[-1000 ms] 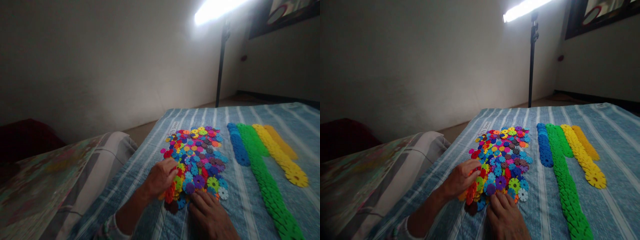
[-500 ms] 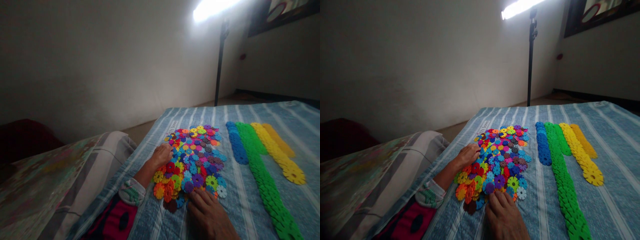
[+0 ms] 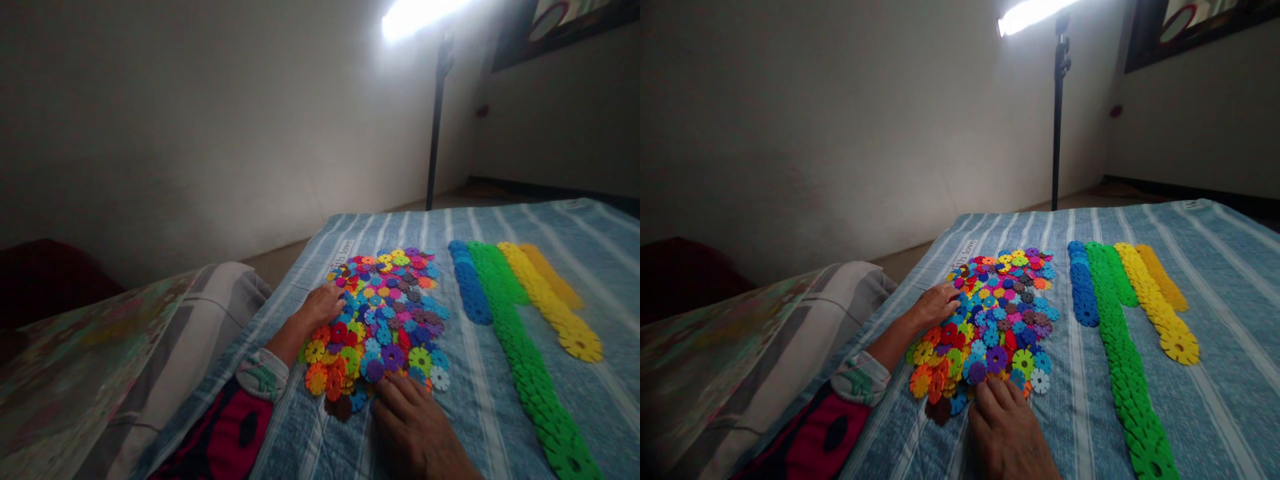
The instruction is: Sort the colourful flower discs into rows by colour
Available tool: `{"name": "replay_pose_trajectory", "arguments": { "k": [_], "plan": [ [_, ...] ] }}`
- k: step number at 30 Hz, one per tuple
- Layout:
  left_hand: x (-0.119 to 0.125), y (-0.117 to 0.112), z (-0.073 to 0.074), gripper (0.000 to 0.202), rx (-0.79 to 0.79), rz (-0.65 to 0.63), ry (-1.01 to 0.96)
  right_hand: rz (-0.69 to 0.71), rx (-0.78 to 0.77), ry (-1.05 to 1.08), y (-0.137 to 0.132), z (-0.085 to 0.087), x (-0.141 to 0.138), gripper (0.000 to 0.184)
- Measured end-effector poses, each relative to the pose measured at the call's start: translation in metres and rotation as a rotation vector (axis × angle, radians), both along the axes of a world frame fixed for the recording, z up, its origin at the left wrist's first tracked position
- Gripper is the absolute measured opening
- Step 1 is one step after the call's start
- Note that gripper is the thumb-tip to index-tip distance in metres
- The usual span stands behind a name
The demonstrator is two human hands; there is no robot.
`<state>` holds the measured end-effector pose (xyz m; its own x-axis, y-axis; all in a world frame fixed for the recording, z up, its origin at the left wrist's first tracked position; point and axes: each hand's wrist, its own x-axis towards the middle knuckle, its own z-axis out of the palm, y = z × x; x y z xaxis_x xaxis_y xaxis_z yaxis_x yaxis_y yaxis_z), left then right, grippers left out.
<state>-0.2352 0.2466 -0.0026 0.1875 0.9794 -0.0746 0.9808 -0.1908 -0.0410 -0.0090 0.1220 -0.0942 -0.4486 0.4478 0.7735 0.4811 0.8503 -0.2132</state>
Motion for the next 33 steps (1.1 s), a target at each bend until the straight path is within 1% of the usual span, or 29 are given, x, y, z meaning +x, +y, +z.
{"name": "replay_pose_trajectory", "arguments": {
  "k": [4, 7, 9, 11, 14, 17, 21, 25, 29, 33],
  "plan": [
    [-0.006, 0.007, -0.003, 0.026, 0.048, -0.008, -0.039, -0.015, -0.006, 0.010, -0.001, 0.000, -0.002, 0.015],
    [-0.010, 0.005, 0.000, 0.027, 0.130, 0.027, -0.115, -0.011, -0.002, 0.001, -0.001, -0.001, -0.003, 0.014],
    [-0.010, 0.000, 0.004, 0.026, 0.150, 0.038, -0.187, -0.014, -0.019, 0.004, -0.001, -0.002, -0.003, 0.014],
    [-0.008, -0.005, 0.008, 0.026, 0.104, 0.021, -0.256, -0.013, -0.040, -0.001, -0.002, -0.002, -0.002, 0.013],
    [-0.003, -0.011, 0.013, 0.023, -0.020, 0.006, -0.314, -0.013, -0.040, -0.047, -0.002, -0.003, -0.002, 0.011],
    [0.002, -0.012, 0.016, 0.018, -0.090, -0.012, -0.265, 0.002, -0.014, -0.081, -0.001, -0.003, -0.001, 0.010],
    [0.005, -0.008, 0.020, 0.016, -0.119, -0.022, -0.133, -0.018, -0.034, -0.049, -0.001, -0.003, -0.001, 0.011],
    [0.009, -0.007, 0.022, 0.015, -0.137, 0.005, -0.032, -0.001, -0.023, -0.094, -0.001, -0.004, -0.001, 0.009],
    [0.012, -0.009, 0.022, 0.012, -0.136, 0.006, -0.020, -0.001, -0.005, -0.106, 0.001, -0.003, 0.001, 0.010],
    [0.014, -0.012, 0.020, 0.015, -0.115, 0.029, 0.000, 0.010, -0.004, -0.087, 0.001, 0.001, 0.002, 0.008]
  ]
}}
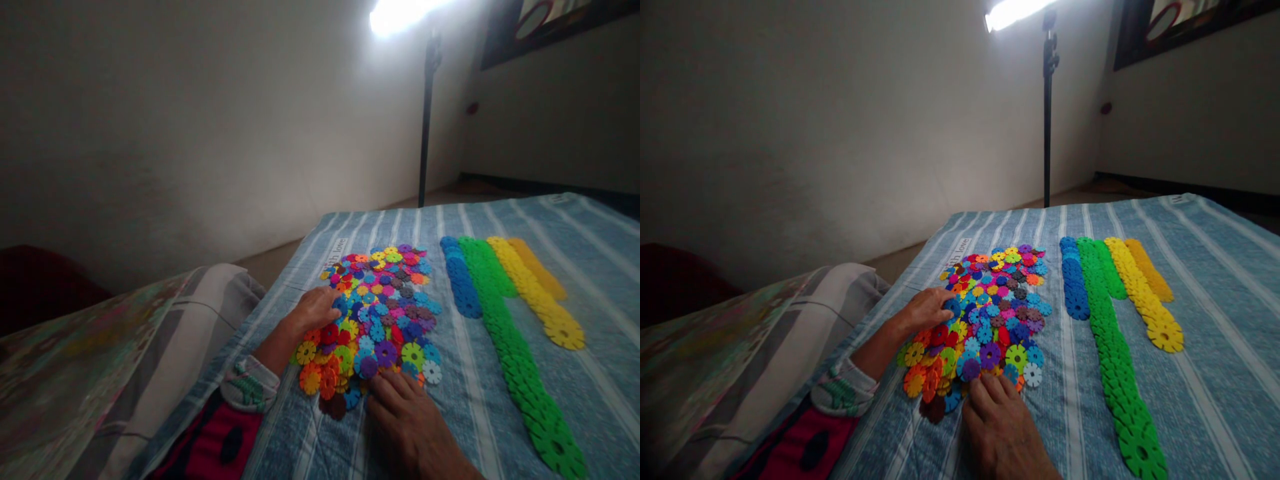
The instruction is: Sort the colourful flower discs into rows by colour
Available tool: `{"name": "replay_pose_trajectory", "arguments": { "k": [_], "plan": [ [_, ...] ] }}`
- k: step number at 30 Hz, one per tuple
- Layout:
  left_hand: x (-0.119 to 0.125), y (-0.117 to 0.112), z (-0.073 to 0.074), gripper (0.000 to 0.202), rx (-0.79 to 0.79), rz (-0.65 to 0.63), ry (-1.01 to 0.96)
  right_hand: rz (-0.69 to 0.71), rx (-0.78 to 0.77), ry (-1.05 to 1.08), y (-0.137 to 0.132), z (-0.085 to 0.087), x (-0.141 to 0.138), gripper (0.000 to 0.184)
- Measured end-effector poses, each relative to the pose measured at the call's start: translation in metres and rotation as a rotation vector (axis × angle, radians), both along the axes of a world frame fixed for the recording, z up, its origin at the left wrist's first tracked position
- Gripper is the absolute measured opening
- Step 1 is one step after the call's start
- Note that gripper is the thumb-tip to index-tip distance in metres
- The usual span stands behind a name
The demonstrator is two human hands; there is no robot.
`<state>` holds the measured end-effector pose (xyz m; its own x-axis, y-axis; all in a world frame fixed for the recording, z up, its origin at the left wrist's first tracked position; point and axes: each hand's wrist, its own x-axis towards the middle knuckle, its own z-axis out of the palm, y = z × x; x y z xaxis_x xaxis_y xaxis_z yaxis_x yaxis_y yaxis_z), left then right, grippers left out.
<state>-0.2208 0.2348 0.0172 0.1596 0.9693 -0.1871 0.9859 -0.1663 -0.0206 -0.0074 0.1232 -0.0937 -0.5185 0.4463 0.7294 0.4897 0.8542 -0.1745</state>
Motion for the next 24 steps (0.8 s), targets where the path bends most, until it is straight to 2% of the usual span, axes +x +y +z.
{"name": "replay_pose_trajectory", "arguments": {
  "k": [17, 24],
  "plan": [
    [0.011, -0.003, 0.001, 0.017, 0.016, 0.100, 0.086, -0.017, -0.028, -0.032, -0.002, 0.004, -0.001, 0.007],
    [0.005, 0.002, -0.001, 0.028, -0.025, 0.134, -0.021, -0.013, -0.055, -0.042, -0.002, 0.002, -0.002, 0.006]
  ]
}}
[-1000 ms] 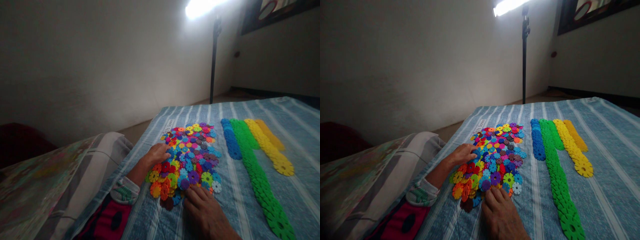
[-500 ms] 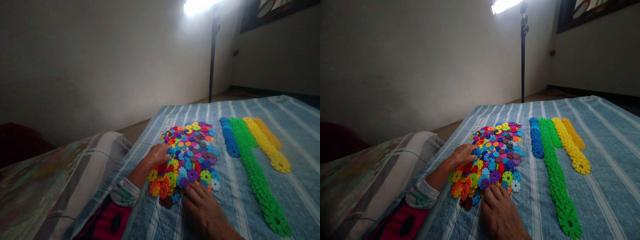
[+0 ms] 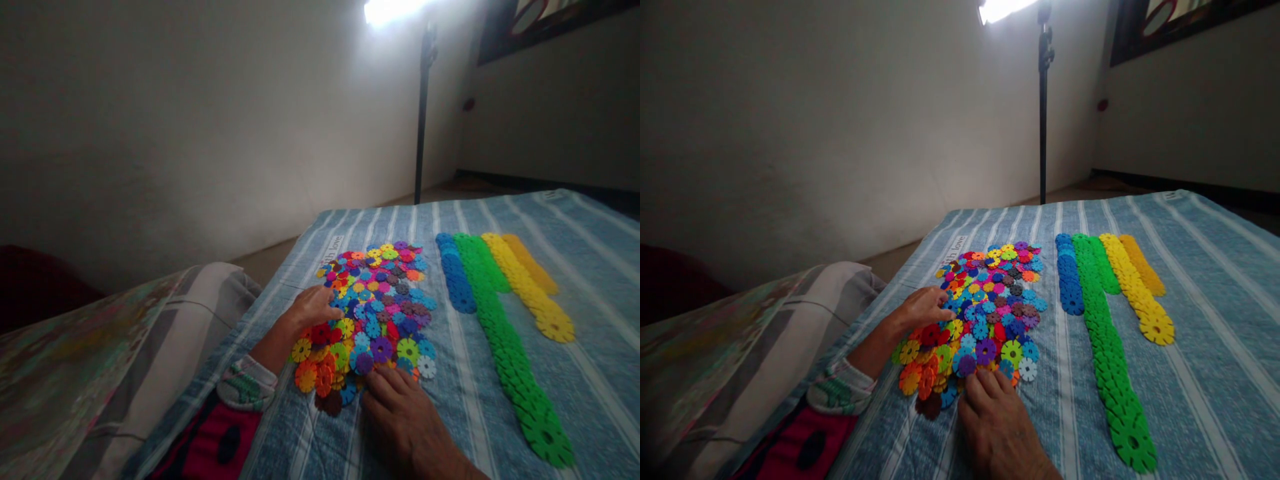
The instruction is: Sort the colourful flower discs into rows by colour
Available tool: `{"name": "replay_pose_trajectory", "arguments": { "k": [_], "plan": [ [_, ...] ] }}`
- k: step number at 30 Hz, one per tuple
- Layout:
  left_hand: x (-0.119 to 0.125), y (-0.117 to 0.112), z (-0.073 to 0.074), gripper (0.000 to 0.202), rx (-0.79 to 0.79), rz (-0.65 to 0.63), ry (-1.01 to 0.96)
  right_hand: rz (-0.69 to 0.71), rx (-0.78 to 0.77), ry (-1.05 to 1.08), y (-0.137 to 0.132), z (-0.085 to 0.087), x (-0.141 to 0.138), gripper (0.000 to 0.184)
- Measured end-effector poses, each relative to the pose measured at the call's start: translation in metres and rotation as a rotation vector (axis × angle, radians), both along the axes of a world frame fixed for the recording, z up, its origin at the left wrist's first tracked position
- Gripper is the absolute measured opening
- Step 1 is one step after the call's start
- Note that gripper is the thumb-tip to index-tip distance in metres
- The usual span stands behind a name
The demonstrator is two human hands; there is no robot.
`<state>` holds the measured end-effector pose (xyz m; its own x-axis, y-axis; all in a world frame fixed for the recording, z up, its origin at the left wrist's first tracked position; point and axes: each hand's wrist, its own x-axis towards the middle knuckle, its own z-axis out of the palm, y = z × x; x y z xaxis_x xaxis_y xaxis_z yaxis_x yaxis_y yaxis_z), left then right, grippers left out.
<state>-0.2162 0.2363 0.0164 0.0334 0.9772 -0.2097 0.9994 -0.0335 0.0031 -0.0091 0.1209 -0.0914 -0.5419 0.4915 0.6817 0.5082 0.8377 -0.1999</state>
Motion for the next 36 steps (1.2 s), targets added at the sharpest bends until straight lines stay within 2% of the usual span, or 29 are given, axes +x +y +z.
{"name": "replay_pose_trajectory", "arguments": {
  "k": [8, 14, 20, 24, 31, 36],
  "plan": [
    [-0.005, 0.006, -0.005, 0.020, 0.007, -0.023, -0.108, 0.004, -0.020, 0.048, -0.001, 0.005, 0.001, 0.004],
    [-0.013, 0.016, -0.012, 0.024, -0.037, -0.008, -0.311, 0.012, -0.021, 0.050, -0.001, 0.007, 0.002, 0.004],
    [-0.019, 0.019, -0.016, 0.014, -0.097, -0.019, -0.518, 0.015, -0.026, 0.029, -0.001, 0.009, 0.002, 0.002],
    [-0.021, 0.021, -0.017, 0.013, -0.063, 0.009, -0.464, 0.014, -0.032, 0.069, -0.001, 0.009, 0.001, 0.002],
    [-0.016, 0.016, -0.008, 0.027, -0.078, -0.048, -0.308, 0.020, -0.077, 0.012, -0.002, 0.007, 0.001, 0.004],
    [-0.010, 0.015, -0.004, 0.012, -0.096, -0.084, -0.275, 0.043, -0.093, 0.010, -0.002, 0.007, 0.002, 0.006]
  ]
}}
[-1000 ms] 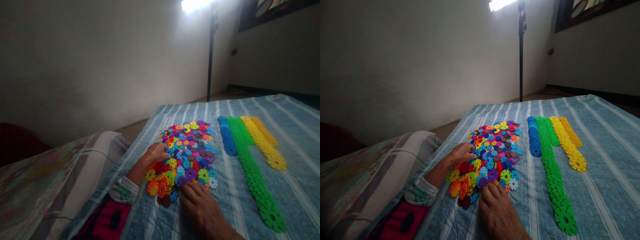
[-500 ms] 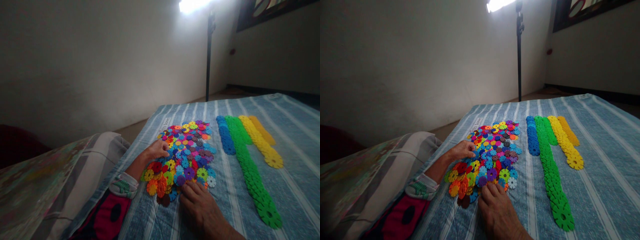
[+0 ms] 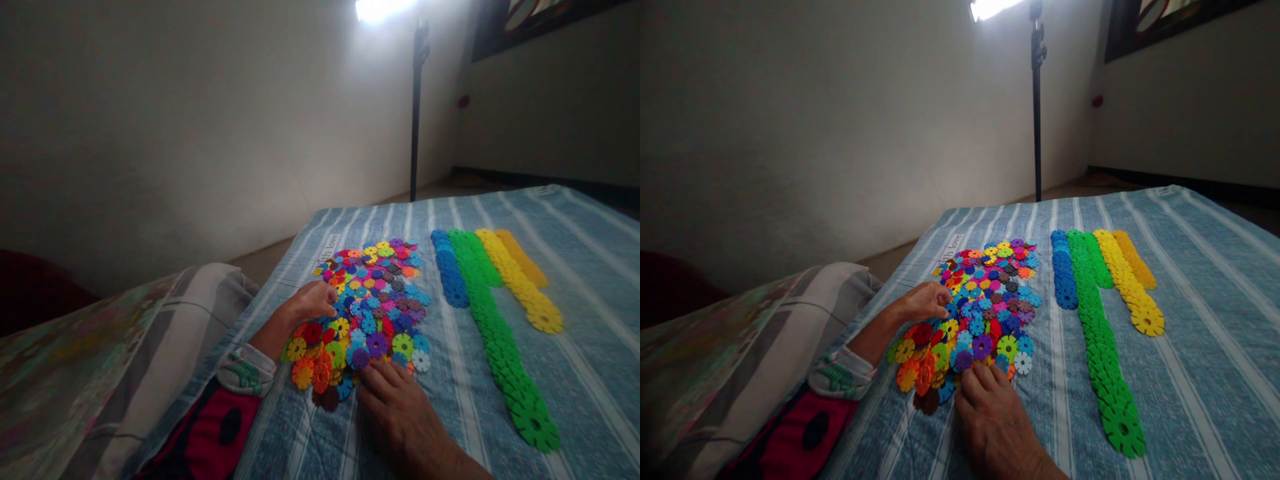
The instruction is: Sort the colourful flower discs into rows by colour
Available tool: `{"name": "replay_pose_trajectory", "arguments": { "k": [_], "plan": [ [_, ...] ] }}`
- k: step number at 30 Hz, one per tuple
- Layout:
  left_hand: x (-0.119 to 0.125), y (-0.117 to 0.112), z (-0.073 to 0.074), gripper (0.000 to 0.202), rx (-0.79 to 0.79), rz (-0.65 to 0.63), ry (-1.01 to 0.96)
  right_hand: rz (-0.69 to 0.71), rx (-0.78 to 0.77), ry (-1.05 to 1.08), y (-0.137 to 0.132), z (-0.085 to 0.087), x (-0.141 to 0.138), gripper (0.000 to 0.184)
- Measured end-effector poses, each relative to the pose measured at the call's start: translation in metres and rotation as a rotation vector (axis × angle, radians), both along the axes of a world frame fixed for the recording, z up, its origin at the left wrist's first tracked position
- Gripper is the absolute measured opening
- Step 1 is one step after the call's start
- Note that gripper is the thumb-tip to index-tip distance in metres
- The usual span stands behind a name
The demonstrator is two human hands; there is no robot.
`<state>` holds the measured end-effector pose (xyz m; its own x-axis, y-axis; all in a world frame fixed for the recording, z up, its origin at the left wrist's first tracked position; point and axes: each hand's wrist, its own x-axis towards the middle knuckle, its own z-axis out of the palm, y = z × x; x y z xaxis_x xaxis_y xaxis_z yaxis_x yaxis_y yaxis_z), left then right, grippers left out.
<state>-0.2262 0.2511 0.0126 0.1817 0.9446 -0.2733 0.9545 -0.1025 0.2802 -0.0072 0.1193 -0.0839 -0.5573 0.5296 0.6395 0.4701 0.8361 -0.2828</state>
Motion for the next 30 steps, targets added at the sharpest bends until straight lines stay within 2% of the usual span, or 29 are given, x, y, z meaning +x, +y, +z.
{"name": "replay_pose_trajectory", "arguments": {
  "k": [10, 17, 22, 26, 30],
  "plan": [
    [-0.003, 0.005, -0.004, 0.019, -0.011, 0.009, -0.061, -0.015, -0.002, 0.011, -0.001, -0.001, -0.001, 0.007],
    [-0.008, 0.010, -0.004, 0.019, -0.063, 0.066, -0.355, -0.008, 0.000, 0.006, 0.000, 0.000, 0.000, 0.004],
    [-0.011, 0.014, -0.004, 0.022, -0.027, 0.109, -0.556, -0.008, -0.015, 0.020, 0.000, 0.002, 0.000, 0.006],
    [-0.012, 0.014, -0.007, 0.023, 0.016, 0.126, -0.640, -0.001, -0.001, 0.012, 0.000, 0.001, 0.000, 0.010],
    [-0.011, 0.010, -0.007, 0.022, 0.060, 0.147, -0.637, -0.008, -0.034, -0.001, -0.001, 0.000, -0.001, 0.009]
  ]
}}
